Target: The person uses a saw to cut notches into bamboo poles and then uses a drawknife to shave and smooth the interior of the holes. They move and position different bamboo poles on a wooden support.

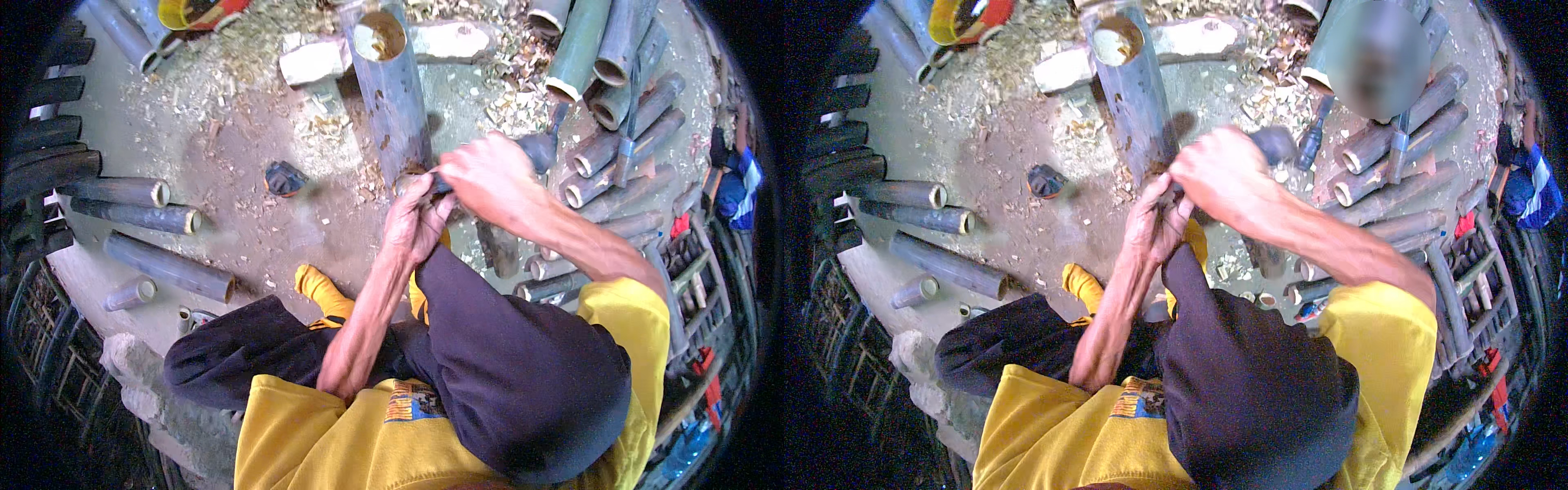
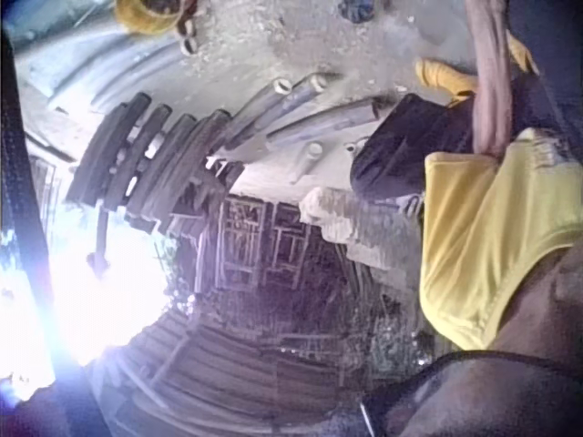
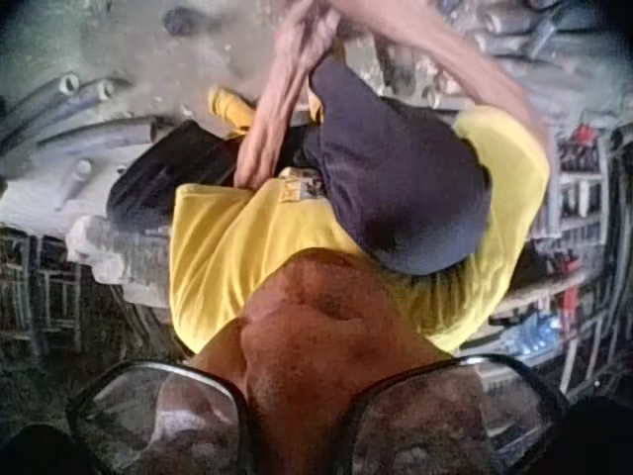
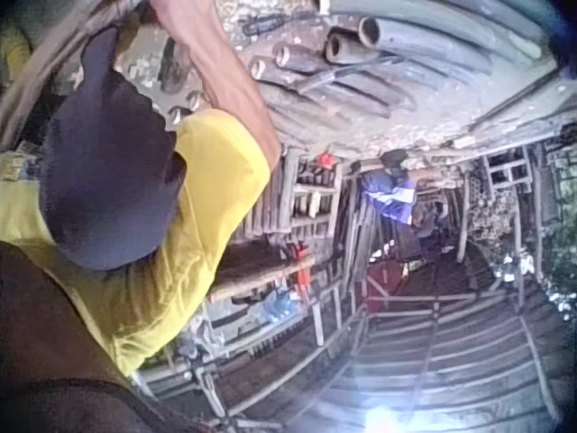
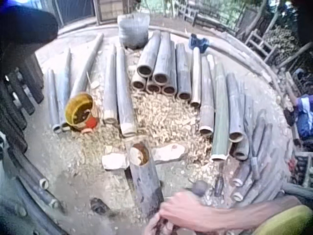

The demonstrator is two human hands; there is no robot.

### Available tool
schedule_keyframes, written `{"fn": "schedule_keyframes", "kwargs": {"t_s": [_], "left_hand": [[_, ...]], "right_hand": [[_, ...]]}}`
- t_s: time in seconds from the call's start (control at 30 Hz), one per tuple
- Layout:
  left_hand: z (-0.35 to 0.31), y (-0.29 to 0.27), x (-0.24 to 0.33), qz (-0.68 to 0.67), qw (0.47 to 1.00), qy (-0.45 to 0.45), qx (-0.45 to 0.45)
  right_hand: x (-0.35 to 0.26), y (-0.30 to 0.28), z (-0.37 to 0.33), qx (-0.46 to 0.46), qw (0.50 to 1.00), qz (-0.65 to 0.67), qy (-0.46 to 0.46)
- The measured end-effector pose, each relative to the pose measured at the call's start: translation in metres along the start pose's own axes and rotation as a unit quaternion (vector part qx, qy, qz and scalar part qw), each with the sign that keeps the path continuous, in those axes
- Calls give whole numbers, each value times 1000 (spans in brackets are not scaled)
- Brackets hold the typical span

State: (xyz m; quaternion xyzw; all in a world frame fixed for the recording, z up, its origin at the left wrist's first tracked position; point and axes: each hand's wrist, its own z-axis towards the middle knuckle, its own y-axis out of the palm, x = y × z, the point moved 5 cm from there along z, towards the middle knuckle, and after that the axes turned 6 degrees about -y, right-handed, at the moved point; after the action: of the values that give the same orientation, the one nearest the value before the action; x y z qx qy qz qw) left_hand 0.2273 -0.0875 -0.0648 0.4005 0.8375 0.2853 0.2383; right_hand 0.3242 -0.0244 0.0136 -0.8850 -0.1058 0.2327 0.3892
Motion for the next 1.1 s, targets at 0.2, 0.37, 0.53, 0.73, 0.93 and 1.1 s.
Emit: {"fn": "schedule_keyframes", "kwargs": {"t_s": [0.2,0.37,0.53,0.73,0.93,1.1], "left_hand": [[-22,-2,-30,59,991,-105,-56],[-45,28,-38,484,870,3,-93],[-63,8,33,706,671,178,140],[-114,-48,17,720,675,131,91],[-125,-76,42,727,585,218,287],[-119,-38,119,873,418,62,244]], "right_hand": [[17,37,-14,-8,987,147,-60],[-12,15,-60,175,829,529,39],[-42,-67,-70,371,927,43,19],[-105,57,-8,102,943,20,-316],[-114,65,53,60,924,118,-358],[-100,37,71,78,947,224,-216]]}}
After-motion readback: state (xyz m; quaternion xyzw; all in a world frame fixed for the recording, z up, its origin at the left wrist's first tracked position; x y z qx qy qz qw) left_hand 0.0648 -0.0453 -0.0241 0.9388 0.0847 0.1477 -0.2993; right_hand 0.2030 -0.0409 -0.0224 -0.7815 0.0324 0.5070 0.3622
